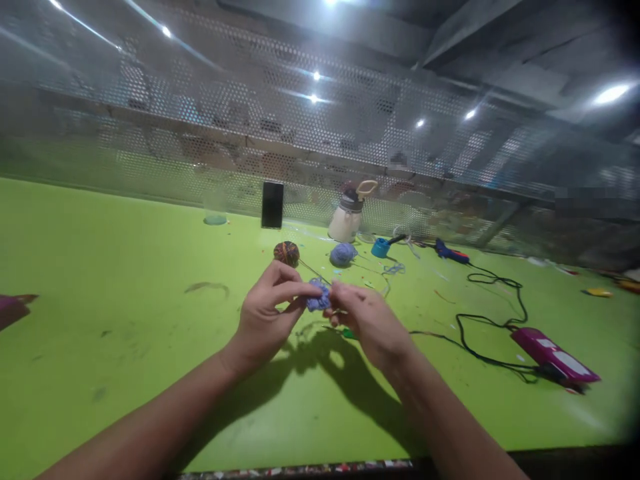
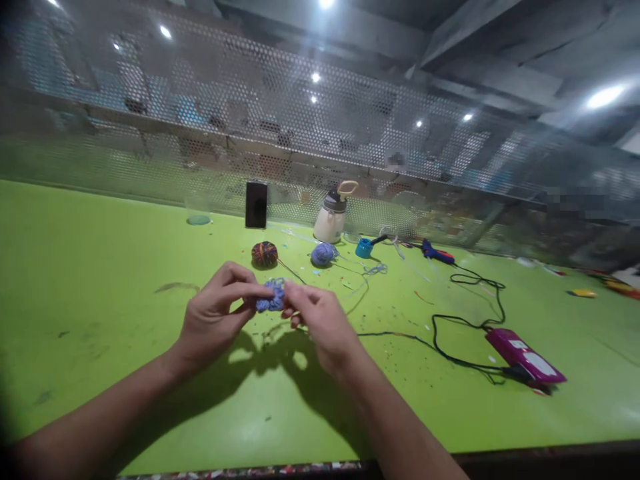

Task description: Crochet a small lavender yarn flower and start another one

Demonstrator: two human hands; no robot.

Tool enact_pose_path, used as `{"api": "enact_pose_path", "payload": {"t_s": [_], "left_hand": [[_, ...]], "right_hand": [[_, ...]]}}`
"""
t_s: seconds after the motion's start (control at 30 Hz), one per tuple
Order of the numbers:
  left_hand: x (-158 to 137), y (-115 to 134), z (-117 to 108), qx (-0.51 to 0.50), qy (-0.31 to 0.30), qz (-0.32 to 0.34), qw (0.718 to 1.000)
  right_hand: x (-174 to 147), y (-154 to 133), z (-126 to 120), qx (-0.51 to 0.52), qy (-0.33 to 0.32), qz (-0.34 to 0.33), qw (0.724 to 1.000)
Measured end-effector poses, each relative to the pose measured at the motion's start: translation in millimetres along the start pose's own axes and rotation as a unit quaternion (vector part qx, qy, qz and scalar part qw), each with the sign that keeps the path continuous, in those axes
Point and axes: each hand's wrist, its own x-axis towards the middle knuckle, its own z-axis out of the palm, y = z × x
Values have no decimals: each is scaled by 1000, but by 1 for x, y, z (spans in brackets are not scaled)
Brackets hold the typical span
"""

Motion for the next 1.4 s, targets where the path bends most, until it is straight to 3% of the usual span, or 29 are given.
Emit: {"api": "enact_pose_path", "payload": {"t_s": [0.1,0.2,0.3,0.37,0.53,0.63,0.7,0.77,0.83,0.9,0.93,0.97,1.0,1.07,1.13,1.23,1.4], "left_hand": [[-3,2,2,-4,-18,14,1000],[-2,-1,2,-110,-34,-101,988],[2,-6,1,-267,-58,-285,919],[4,-9,-1,-303,-96,-359,877],[6,-16,-3,-269,-167,-383,868],[6,-19,-5,-291,-159,-399,855],[8,-19,-7,-313,-159,-413,840],[9,-17,-10,-330,-162,-427,826],[11,-15,-12,-335,-169,-432,820],[12,-14,-14,-324,-184,-428,823],[12,-13,-14,-314,-197,-425,826],[13,-12,-15,-301,-215,-420,829],[13,-11,-16,-287,-235,-413,832],[14,-9,-18,-264,-275,-391,838],[15,-8,-21,-255,-310,-366,839],[16,-9,-25,-262,-351,-343,831],[17,-14,-28,-265,-378,-335,821]], "right_hand": [[-4,8,14,69,8,0,998],[-5,10,14,68,29,-17,997],[-2,12,11,37,51,-18,998],[-1,15,12,24,56,-17,998],[-1,22,14,-20,57,-10,998],[-2,15,0,-110,-14,8,994],[-2,4,-18,-228,-58,21,972],[-2,-6,-37,-374,50,-24,926],[-2,-15,-51,-482,194,-103,848],[-4,-20,-54,-518,268,-216,783],[-5,-21,-51,-509,278,-269,769],[-6,-22,-46,-489,265,-308,772],[-6,-22,-40,-458,226,-323,797],[-7,-21,-28,-384,80,-275,878],[-7,-17,-20,-333,-49,-199,921],[-8,-12,-19,-314,-129,-152,928],[-6,-10,-31,-237,-153,-91,955]]}}
